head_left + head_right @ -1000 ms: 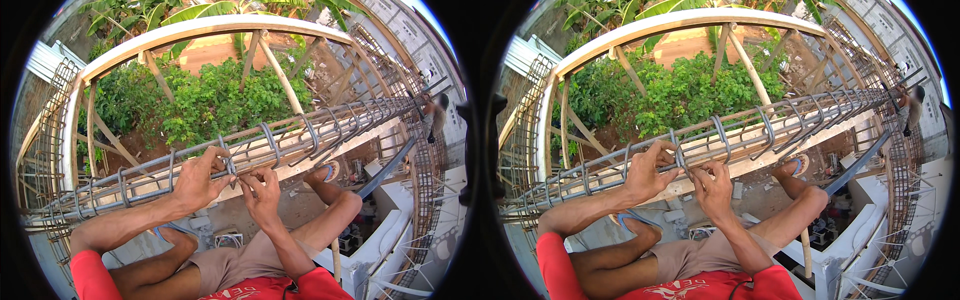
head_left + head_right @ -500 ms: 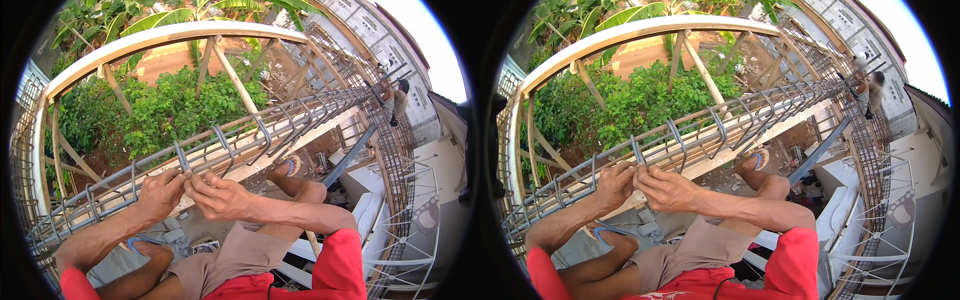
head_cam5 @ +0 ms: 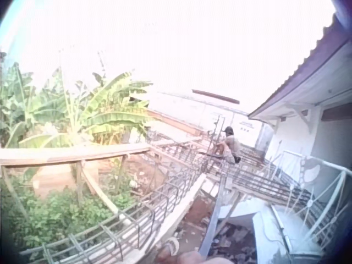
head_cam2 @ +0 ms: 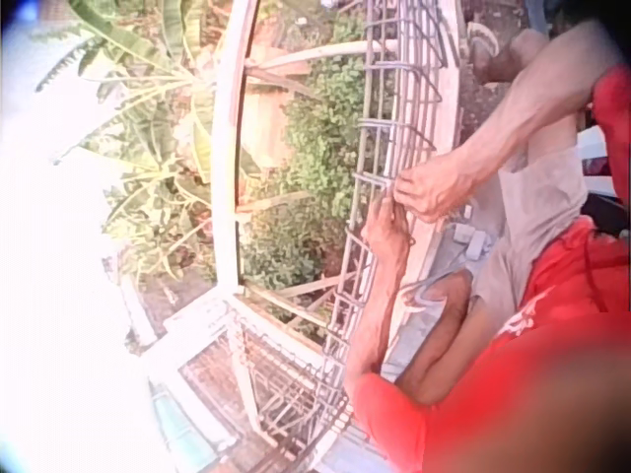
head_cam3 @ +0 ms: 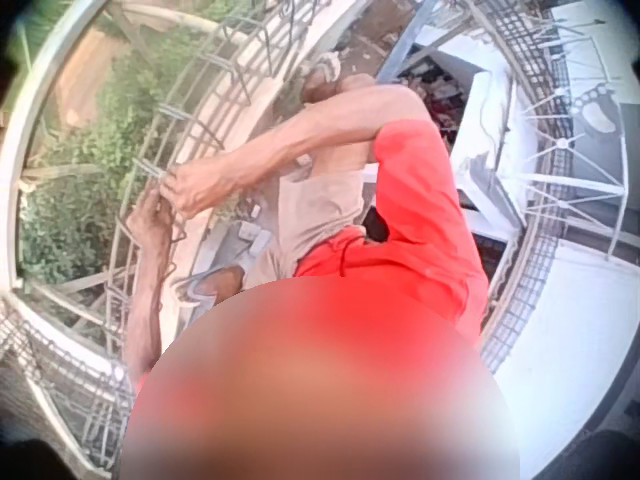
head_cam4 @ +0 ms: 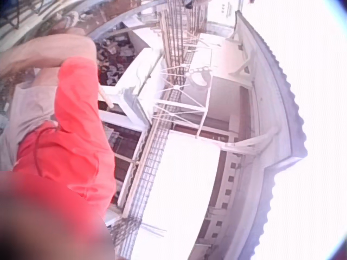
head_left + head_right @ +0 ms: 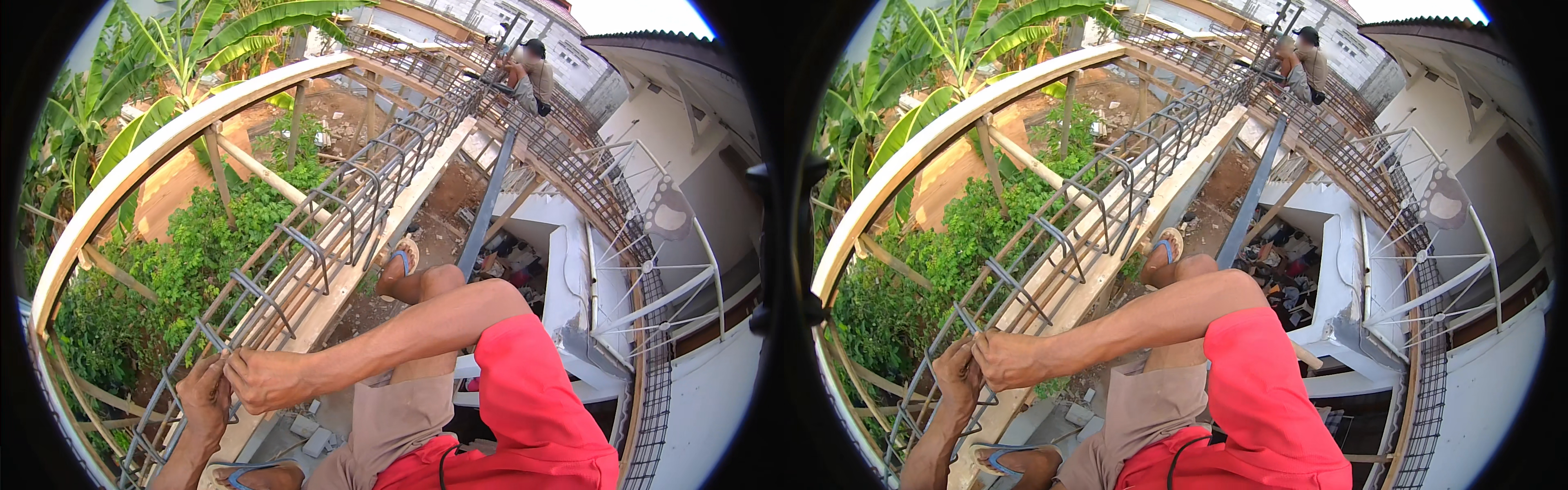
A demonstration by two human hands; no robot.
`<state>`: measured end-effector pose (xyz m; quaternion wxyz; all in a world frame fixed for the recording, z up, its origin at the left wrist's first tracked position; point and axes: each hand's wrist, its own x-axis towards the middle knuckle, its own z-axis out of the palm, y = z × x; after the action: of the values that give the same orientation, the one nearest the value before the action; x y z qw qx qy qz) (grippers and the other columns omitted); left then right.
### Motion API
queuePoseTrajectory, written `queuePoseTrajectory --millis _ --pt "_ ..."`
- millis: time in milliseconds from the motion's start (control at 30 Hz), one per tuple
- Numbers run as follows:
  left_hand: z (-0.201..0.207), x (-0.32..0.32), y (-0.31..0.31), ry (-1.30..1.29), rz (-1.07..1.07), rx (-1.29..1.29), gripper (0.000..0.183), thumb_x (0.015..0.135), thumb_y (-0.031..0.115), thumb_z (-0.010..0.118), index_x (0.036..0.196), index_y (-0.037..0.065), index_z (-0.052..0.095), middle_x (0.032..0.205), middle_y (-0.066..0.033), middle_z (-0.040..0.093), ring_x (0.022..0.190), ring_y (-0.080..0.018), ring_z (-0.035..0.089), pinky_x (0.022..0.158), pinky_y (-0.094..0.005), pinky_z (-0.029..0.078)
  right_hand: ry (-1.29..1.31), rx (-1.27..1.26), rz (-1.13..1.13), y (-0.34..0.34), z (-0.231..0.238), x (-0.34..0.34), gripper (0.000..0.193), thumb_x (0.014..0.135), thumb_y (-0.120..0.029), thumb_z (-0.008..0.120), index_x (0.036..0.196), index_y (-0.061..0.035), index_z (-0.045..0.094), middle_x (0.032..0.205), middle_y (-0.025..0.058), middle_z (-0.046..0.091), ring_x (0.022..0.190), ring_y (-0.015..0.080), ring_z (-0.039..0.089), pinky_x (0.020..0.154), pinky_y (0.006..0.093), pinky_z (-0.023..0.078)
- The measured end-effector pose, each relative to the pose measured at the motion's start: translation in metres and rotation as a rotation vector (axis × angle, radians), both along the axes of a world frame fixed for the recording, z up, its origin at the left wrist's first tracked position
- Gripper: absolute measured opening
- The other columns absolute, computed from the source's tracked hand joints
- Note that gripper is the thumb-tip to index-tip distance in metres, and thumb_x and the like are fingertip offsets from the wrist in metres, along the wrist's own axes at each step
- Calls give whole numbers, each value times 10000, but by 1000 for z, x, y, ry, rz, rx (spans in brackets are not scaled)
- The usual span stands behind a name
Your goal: The person is assembling a rebar cage on a construction site. They use pliers to bend and secure wire ties around the rebar framework, working along the length of the structure.
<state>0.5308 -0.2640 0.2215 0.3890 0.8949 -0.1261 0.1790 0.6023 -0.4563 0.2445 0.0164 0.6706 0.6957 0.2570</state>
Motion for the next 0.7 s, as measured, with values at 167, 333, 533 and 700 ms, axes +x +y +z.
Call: queuePoseTrajectory --millis 167,333,533,700 --pt "6 2 2 65 22 -38 230 807 -69 745 1031 -23 762 969 -203 763 839 -307 769 745 -351 592 134 -33 -94 8 -13 -1 324 782 -205 641 867 102 697 889 265 689 760 301 680 628 371 539" --pt "5 11 7 341 162 -346 115 852 -30 751 932 -72 680 845 -140 745 754 -144 719 675 -276 555 505 40 -266 11 -24 3 303 815 -120 664 1063 52 634 892 187 667 829 306 710 632 414 572" --pt "3 28 11 706 190 -660 100 960 26 695 935 -61 655 823 -89 712 701 -121 693 627 -277 584 1138 331 -418 6 -11 7 342 778 38 651 1116 0 611 774 240 681 764 469 690 694 536 544" --pt "4 43 27 1061 19 -599 266 1043 204 666 1025 -59 702 853 -75 719 716 -129 679 659 -288 570 1447 535 -453 7 -15 9 349 813 31 661 1143 -26 561 707 192 655 632 378 699 558 487 519"
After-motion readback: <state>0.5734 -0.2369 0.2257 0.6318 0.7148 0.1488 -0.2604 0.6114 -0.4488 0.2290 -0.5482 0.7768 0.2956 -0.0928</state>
